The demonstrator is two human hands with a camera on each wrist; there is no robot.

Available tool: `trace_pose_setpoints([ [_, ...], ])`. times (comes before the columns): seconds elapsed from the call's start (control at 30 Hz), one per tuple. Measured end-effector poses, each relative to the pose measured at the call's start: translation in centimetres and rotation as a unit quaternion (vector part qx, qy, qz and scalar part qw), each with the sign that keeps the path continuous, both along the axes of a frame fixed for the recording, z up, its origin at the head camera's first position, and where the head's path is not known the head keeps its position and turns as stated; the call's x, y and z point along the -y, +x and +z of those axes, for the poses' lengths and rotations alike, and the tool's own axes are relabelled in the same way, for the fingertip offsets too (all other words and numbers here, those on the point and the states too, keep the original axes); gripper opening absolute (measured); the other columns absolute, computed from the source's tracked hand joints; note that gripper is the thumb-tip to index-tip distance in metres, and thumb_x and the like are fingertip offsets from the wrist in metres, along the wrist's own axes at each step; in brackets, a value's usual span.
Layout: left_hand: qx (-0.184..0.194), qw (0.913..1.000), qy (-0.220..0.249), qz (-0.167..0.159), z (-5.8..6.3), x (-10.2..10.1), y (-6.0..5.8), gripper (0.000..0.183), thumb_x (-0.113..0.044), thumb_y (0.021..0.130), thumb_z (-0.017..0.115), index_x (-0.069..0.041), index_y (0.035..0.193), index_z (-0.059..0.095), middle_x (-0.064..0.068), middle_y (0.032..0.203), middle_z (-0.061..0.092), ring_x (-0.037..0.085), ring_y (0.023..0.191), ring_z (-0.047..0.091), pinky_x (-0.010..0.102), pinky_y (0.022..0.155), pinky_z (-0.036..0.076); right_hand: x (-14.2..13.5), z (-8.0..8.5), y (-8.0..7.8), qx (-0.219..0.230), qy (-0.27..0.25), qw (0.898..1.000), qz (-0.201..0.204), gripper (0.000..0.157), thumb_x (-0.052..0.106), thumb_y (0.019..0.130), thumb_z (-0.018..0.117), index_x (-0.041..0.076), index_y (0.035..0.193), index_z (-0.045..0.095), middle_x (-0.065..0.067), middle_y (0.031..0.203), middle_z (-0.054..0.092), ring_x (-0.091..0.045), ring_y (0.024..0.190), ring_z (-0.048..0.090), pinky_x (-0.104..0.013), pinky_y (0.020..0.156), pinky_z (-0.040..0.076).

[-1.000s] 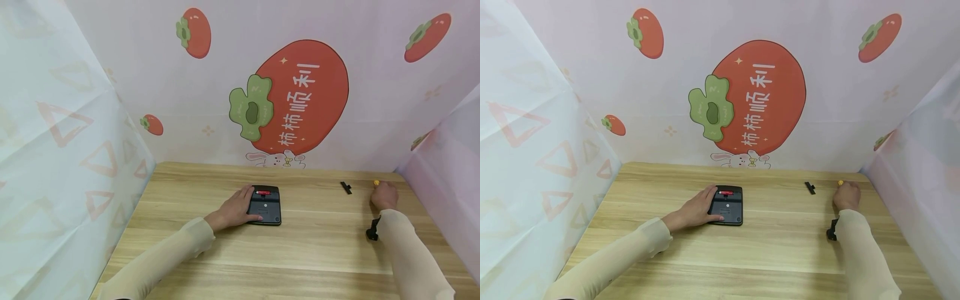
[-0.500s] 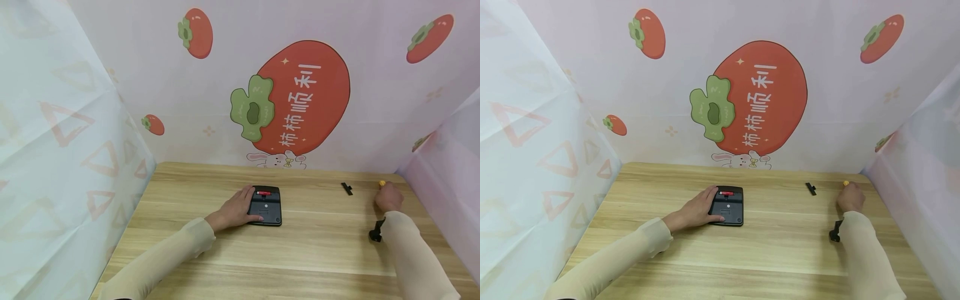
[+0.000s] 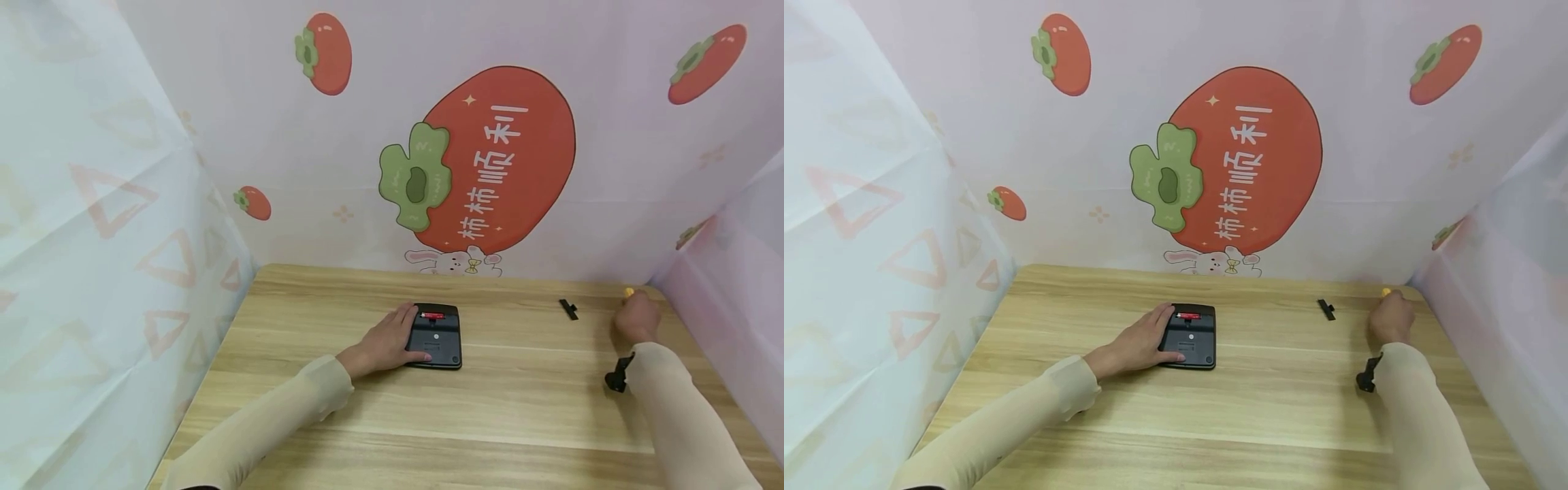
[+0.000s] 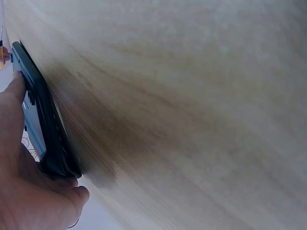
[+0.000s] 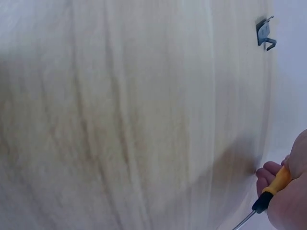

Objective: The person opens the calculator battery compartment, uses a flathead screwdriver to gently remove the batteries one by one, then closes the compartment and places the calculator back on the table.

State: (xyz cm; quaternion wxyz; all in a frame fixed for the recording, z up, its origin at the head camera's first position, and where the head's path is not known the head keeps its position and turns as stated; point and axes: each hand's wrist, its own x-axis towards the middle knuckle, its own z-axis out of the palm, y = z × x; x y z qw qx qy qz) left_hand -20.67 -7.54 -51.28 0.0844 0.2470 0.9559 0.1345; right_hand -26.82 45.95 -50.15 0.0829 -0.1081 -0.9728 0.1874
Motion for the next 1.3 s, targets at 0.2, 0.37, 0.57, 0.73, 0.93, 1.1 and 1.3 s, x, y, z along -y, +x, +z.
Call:
trace_pose_setpoints([
  [0.2,0.002,1.0000,-0.002,-0.002,0.0,-0.1,-0.1,0.112,-0.074,0.094,0.063,-0.002,0.168,0.020,0.016,0.175,0.021,0.033,0.158,0.031,0.043,0.126,0.033,0.4,0.1,-0.5,-0.012,-0.012,1.000,-0.019,0.034,0.003,0.098,0.046,-0.030,0.105,0.050,-0.051,0.103,0.054,-0.069,0.098,0.055,-0.072,0.083,0.046],
  [0.37,0.002,1.0000,-0.003,-0.001,0.0,-0.1,-0.1,0.112,-0.075,0.094,0.062,-0.003,0.168,0.019,0.016,0.175,0.020,0.033,0.158,0.032,0.044,0.126,0.033,0.7,0.8,-1.0,0.006,-0.054,0.997,-0.051,0.042,0.004,0.101,0.037,-0.033,0.119,0.043,-0.052,0.112,0.050,-0.068,0.106,0.052,-0.072,0.090,0.046],
  [0.57,-0.001,1.0000,-0.003,-0.002,-0.1,-0.1,-0.2,0.111,-0.074,0.094,0.062,-0.002,0.168,0.020,0.016,0.175,0.021,0.033,0.157,0.033,0.043,0.126,0.034,1.3,1.3,-1.3,-0.022,-0.066,0.997,-0.031,0.044,0.009,0.107,0.027,-0.031,0.118,0.043,-0.049,0.112,0.046,-0.067,0.105,0.049,-0.075,0.094,0.041],
  [0.73,-0.001,1.0000,-0.001,-0.003,-0.2,-0.1,-0.3,0.111,-0.074,0.094,0.063,-0.002,0.168,0.020,0.016,0.174,0.021,0.033,0.157,0.033,0.043,0.126,0.034,1.9,1.6,-1.3,-0.040,-0.125,0.989,-0.069,0.051,0.021,0.112,0.021,-0.023,0.112,0.047,-0.046,0.113,0.049,-0.067,0.111,0.049,-0.073,0.099,0.039],
  [0.93,-0.002,1.0000,-0.001,-0.003,-0.1,-0.1,-0.3,0.111,-0.073,0.094,0.063,-0.002,0.168,0.020,0.016,0.174,0.021,0.033,0.157,0.033,0.043,0.126,0.034,2.4,2.5,-0.8,-0.013,-0.219,0.970,-0.103,0.067,0.033,0.113,0.008,-0.019,0.134,0.045,-0.043,0.134,0.047,-0.059,0.127,0.046,-0.068,0.106,0.039],
  [1.1,-0.002,1.0000,-0.002,-0.005,-0.2,-0.2,-0.3,0.112,-0.074,0.094,0.062,-0.002,0.168,0.020,0.016,0.175,0.021,0.032,0.157,0.032,0.043,0.126,0.033,2.4,2.6,-0.7,-0.013,-0.258,0.958,-0.125,0.069,0.035,0.113,0.006,-0.017,0.140,0.042,-0.038,0.135,0.046,-0.049,0.122,0.046,-0.060,0.102,0.041],
  [1.3,-0.003,1.0000,-0.004,-0.005,-0.3,-0.3,-0.2,0.112,-0.075,0.094,0.063,-0.002,0.168,0.020,0.016,0.175,0.021,0.032,0.157,0.033,0.043,0.126,0.034,2.3,3.1,-0.9,-0.018,-0.311,0.930,-0.193,0.055,0.040,0.113,0.012,0.005,0.105,0.054,-0.009,0.092,0.058,-0.022,0.082,0.056,-0.032,0.072,0.045],
])
